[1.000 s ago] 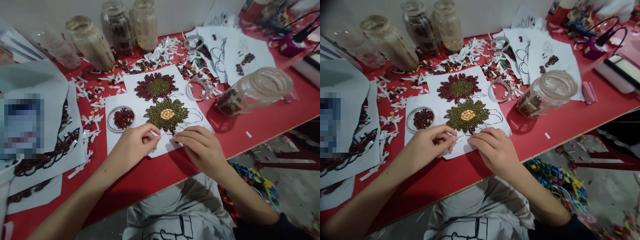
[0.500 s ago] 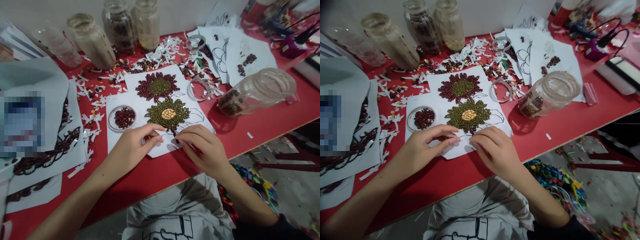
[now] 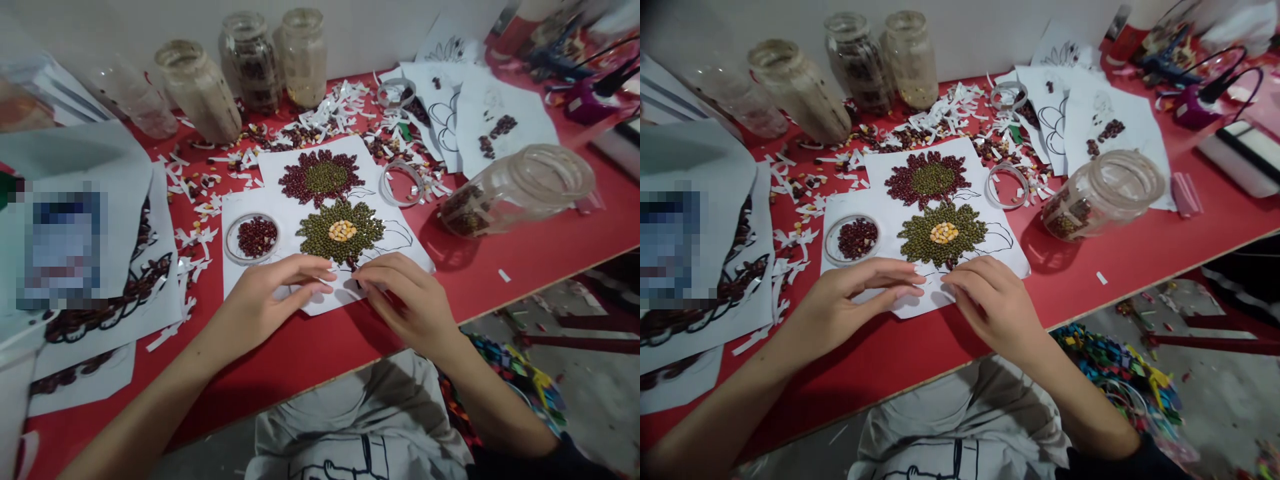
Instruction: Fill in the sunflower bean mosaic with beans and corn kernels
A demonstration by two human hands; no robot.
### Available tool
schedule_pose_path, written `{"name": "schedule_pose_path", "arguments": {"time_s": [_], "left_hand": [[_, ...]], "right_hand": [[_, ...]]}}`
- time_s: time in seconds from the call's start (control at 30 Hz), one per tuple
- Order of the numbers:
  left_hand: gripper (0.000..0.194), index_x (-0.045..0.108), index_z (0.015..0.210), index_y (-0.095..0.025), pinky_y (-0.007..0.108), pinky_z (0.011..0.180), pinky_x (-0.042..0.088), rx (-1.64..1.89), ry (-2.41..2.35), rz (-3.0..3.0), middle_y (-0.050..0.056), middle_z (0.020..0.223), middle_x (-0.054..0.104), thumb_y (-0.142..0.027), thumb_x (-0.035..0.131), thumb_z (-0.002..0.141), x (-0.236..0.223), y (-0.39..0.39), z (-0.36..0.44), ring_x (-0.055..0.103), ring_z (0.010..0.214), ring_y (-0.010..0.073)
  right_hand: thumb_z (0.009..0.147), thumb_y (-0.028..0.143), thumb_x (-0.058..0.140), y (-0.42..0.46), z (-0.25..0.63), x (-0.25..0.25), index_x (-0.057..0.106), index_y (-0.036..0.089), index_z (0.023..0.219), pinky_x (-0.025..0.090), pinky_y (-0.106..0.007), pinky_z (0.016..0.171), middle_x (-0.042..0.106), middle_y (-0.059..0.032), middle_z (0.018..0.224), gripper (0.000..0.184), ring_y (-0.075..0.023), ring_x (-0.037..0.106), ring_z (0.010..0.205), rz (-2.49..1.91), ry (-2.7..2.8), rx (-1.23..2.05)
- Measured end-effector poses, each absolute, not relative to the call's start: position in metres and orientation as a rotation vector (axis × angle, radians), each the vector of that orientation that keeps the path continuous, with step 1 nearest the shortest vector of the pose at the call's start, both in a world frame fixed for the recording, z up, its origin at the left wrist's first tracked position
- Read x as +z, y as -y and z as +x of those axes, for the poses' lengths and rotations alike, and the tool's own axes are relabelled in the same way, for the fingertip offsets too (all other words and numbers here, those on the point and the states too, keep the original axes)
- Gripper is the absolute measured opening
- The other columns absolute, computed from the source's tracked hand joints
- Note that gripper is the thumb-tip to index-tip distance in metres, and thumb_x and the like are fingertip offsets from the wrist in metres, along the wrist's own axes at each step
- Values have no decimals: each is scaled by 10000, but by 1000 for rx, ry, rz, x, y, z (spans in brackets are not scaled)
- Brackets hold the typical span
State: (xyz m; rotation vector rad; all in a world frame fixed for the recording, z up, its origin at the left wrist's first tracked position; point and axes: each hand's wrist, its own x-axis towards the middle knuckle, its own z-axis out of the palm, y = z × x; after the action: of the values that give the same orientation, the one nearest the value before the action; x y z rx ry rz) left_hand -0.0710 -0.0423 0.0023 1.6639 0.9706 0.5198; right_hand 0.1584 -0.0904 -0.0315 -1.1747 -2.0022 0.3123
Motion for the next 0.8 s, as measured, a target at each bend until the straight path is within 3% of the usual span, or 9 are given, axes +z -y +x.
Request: {"name": "schedule_pose_path", "arguments": {"time_s": [0.17, 0.23, 0.33, 0.4, 0.57, 0.8], "left_hand": [[266, 681, 1166, -243, 308, 1006, 562, 502, -753, 1655, 79, 1354, 633, -192, 623, 912, 5, 41, -67, 662, 1193, 215], [284, 680, 1149, -232, 275, 928, 592, 499, -708, 1604, 82, 1251, 678, -186, 682, 869, 6, 42, -66, 714, 1053, 190], [268, 659, 1146, -211, 210, 722, 594, 553, -846, 1618, 27, 926, 723, -224, 683, 879, 1, 40, -66, 705, 744, 126], [256, 644, 1179, -221, 215, 750, 576, 577, -933, 1736, 7, 875, 720, -235, 626, 924, -5, 38, -66, 697, 781, 130], [300, 578, 1286, -219, 264, 954, 510, 580, -916, 2069, 24, 1065, 720, -212, 540, 988, -14, 32, -63, 667, 1009, 147], [365, 484, 1387, -149, 338, 902, 511, 499, -827, 2535, 74, 1003, 683, -184, 445, 1026, -23, 23, -48, 622, 958, 197]], "right_hand": [[938, 83, 531, 91, 159, -32, 650, 234, 1058, 555, -338, 729, 712, -60, 930, 227, -189, 656, 853, -1164, 2009, 282], [936, 75, 531, 91, 159, -32, 643, 230, 1055, 552, -331, 724, 710, -60, 925, 225, -187, 652, 848, -1153, 2014, 281], [940, 81, 545, 91, 160, -33, 631, 216, 1066, 548, -334, 737, 713, -63, 924, 204, -185, 648, 855, -1147, 2011, 299], [942, 87, 554, 90, 160, -34, 628, 213, 1069, 546, -338, 746, 717, -63, 927, 194, -186, 648, 860, -1159, 2006, 305], [939, 84, 554, 90, 160, -37, 635, 216, 1070, 544, -348, 751, 723, -65, 923, 202, -194, 638, 859, -1189, 2009, 286], [929, 76, 552, 90, 160, -40, 646, 189, 1081, 553, -383, 810, 737, -87, 953, 212, -228, 613, 924, -1217, 2086, 150]]}}
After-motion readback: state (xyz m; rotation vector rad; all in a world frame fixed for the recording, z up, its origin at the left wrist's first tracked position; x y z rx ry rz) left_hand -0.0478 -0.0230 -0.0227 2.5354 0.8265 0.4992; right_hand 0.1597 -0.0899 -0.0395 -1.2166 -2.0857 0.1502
